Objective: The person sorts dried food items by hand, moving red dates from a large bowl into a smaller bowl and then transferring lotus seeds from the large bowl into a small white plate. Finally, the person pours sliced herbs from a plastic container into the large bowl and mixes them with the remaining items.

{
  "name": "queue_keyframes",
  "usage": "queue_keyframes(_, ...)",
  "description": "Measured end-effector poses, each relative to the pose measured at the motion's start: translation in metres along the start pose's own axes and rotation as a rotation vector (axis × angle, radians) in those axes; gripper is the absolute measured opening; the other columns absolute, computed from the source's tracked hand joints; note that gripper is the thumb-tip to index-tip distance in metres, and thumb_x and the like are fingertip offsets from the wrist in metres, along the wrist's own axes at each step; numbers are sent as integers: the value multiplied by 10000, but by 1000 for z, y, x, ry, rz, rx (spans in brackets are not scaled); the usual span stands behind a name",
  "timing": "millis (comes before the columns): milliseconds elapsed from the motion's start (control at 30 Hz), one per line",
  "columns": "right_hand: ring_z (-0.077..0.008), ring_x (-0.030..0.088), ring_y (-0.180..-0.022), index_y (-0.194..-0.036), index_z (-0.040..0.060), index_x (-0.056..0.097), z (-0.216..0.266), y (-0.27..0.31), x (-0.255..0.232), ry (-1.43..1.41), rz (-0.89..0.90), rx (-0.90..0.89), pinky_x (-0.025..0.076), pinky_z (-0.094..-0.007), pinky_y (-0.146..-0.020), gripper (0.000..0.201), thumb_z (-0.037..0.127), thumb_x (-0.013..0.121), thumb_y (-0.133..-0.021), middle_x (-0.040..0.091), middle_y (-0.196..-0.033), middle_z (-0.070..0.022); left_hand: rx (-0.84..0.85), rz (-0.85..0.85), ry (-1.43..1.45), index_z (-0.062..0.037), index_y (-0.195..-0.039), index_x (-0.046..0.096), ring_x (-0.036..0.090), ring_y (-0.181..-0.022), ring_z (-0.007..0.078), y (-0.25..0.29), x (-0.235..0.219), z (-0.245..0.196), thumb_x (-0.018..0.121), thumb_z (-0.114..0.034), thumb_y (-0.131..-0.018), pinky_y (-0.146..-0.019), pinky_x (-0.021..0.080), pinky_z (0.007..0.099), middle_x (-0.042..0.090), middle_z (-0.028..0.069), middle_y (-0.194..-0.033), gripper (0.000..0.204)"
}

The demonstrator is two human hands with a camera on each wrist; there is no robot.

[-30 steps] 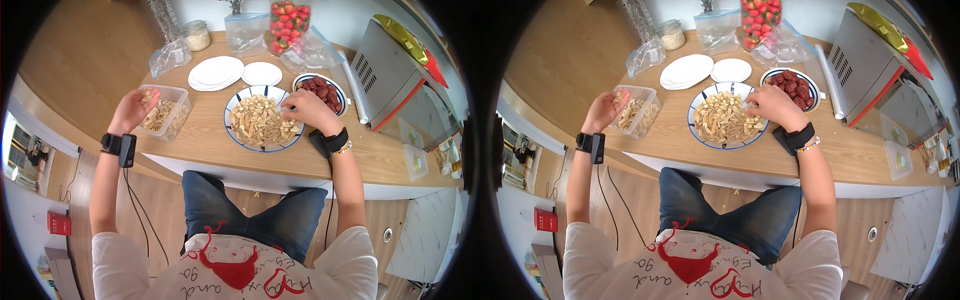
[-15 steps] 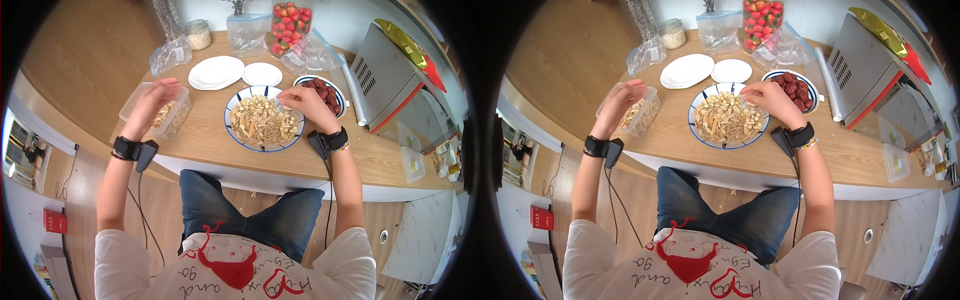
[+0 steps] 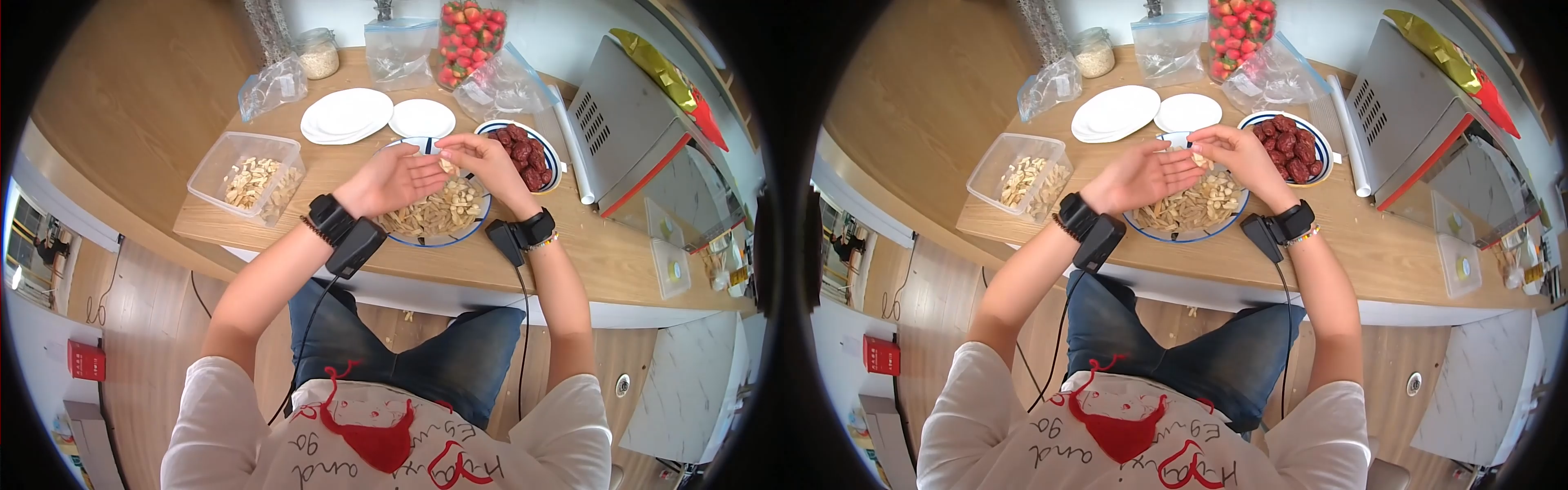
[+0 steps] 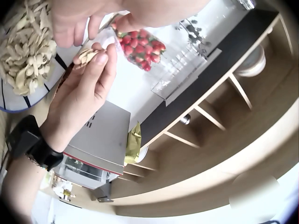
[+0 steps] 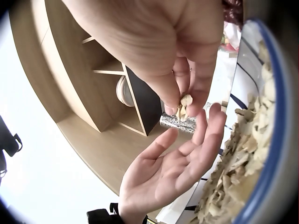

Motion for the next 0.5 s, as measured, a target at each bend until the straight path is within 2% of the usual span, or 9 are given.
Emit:
queue_keyframes(33,-79,598,-842,-1047,-13,626,-2,-1,0,32,-15,-33,476,-217,-719,217,130,592,-887,659,-924,-47,-27,44,43,125,-1222,360,403,-1236,357,-5,0,4,271,-219,-984,-1084,314,437,427,262,-1274,428)
queue_keyframes(133,-84,596,-862,-1054,-10,626,-8,-4,-5,83,-39,-61,477,-225,-730,224,145,569,-904,660,-926,-53,-113,94,213,131,-1216,362,400,-1239,357,-11,3,12,255,-214,-986,-1082,316,442,429,269,-1268,428)
queue_keyframes(267,-104,590,-901,-1075,-17,606,-9,-3,-1,-66,32,49,462,-245,-803,236,151,532,-926,646,-963,-47,-66,128,240,133,-1219,359,393,-1246,357,-14,-2,11,247,-215,-988,-1078,323,441,419,280,-1276,432)
queue_keyframes(433,-106,597,-892,-1053,-17,621,-12,-5,-3,-35,-21,-39,470,-245,-790,240,167,549,-915,658,-941,-59,-114,135,254,120,-1232,367,404,-1238,350,-5,-11,3,282,-202,-982,-1070,342,430,421,273,-1285,416)
queue_keyframes(500,-105,601,-880,-1040,-14,630,-12,-5,-8,41,-50,-56,470,-245,-779,244,179,563,-906,664,-927,-64,-25,93,203,117,-1250,355,411,-1230,343,15,-13,-14,306,-178,-974,-1066,351,421,423,269,-1285,407)
Point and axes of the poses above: each hand's wrist, its own y-axis away from the middle knuckle, its own x-axis out of the palm, z = x × y, the point moved 5 cm from there along -y, towards the middle knuckle
